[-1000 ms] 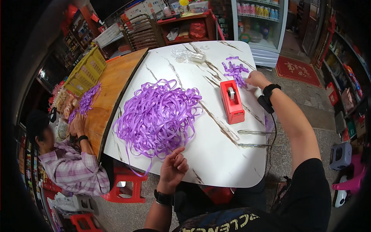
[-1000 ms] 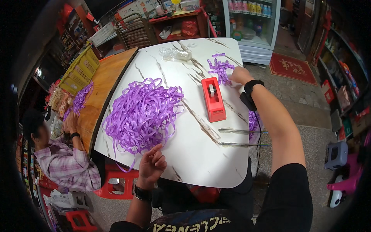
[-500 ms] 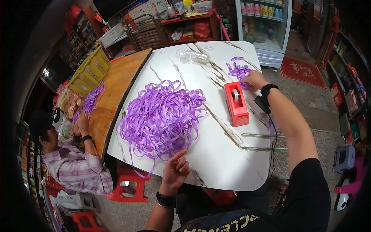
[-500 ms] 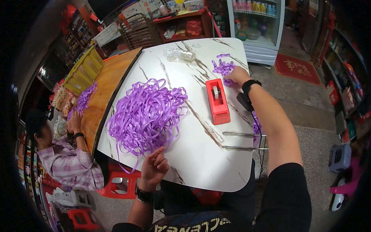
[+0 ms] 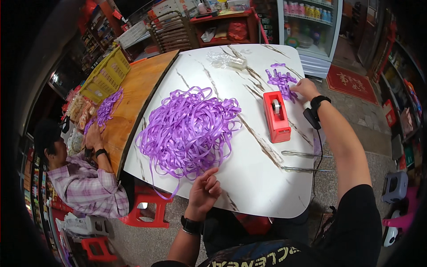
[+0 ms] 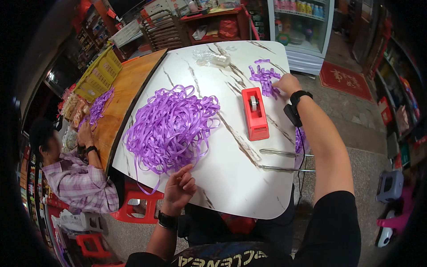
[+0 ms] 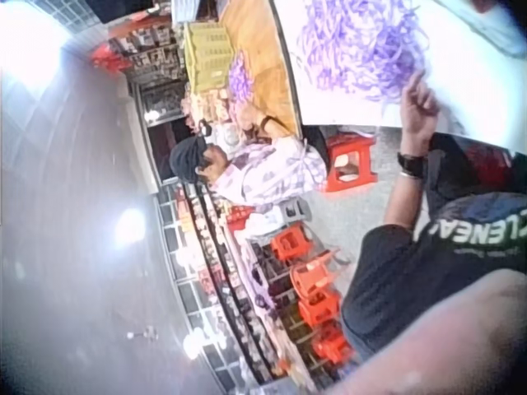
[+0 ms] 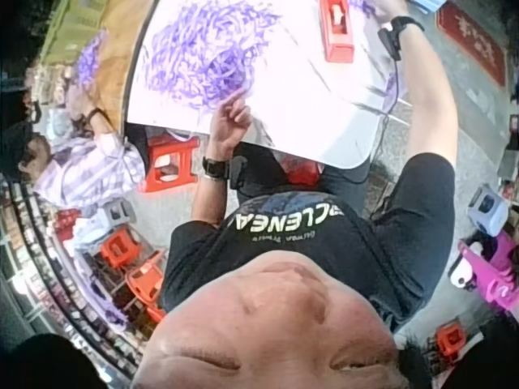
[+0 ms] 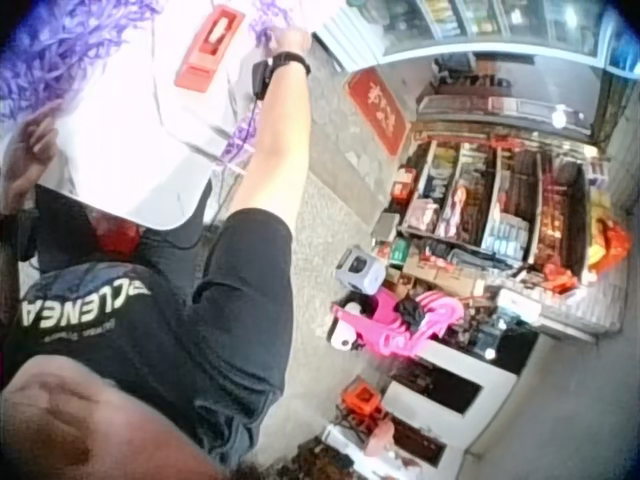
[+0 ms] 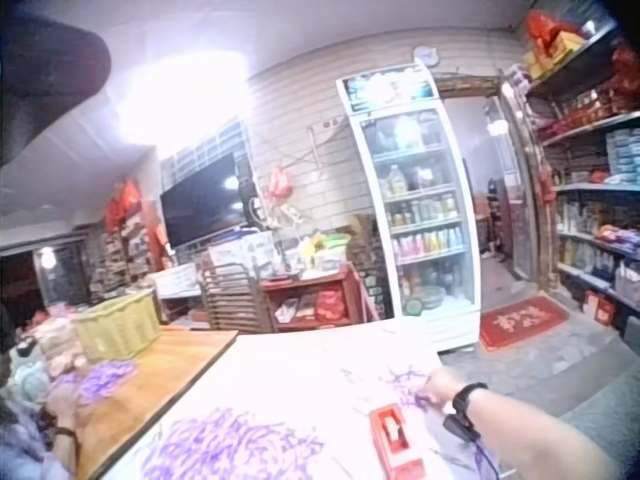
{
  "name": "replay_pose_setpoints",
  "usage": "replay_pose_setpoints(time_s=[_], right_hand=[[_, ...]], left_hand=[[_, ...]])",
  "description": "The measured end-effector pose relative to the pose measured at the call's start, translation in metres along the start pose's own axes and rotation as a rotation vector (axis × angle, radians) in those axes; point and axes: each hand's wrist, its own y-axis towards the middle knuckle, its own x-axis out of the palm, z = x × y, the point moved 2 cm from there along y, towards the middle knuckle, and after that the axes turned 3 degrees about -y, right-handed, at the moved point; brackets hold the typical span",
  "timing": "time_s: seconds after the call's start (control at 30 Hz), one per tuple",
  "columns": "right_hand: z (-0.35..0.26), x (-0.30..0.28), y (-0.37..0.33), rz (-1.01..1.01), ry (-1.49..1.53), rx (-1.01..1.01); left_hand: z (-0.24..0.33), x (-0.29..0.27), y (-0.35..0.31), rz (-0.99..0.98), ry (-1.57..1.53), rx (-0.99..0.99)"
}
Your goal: Bundling purple ribbons and securing them at a table.
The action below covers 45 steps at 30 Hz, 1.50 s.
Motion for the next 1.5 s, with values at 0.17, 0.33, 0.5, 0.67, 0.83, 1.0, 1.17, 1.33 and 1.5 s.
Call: replay_pose_setpoints(time_s=[0.17, 0.33, 0.5, 0.67, 0.83, 1.0, 1.17, 1.33, 1.5], right_hand=[[-0.003, -0.004, -0.011, 0.074, 0.134, -0.064], [-0.013, -0.005, -0.015, 0.011, 0.043, -0.084], [-0.017, 0.003, -0.013, -0.050, -0.127, -0.057], [0.024, 0.017, 0.021, 0.015, 0.101, -0.698], [0.026, 0.005, 0.012, -0.153, 0.511, 0.193], [0.040, 0.023, 0.022, -0.132, 0.524, 0.102], [-0.002, -0.012, -0.020, -0.223, 0.696, 0.243], [0.006, -0.009, -0.011, -0.261, 0.735, 0.270], [0.009, -0.004, -0.004, -0.361, 0.739, 0.346]], left_hand=[[0.000, -0.003, 0.000, 0.022, -0.006, 0.003], [-0.002, -0.002, 0.001, 0.024, -0.002, -0.010], [-0.001, -0.003, -0.001, 0.026, -0.005, -0.005], [-0.003, -0.002, 0.002, 0.044, -0.021, -0.003], [-0.001, -0.005, 0.000, 0.047, -0.027, 0.004], [-0.003, -0.004, 0.004, 0.061, -0.015, -0.009], [-0.004, -0.003, 0.003, 0.052, -0.033, -0.010], [-0.005, -0.002, 0.004, 0.067, -0.025, -0.021], [-0.005, -0.003, 0.003, 0.067, -0.030, -0.016]])
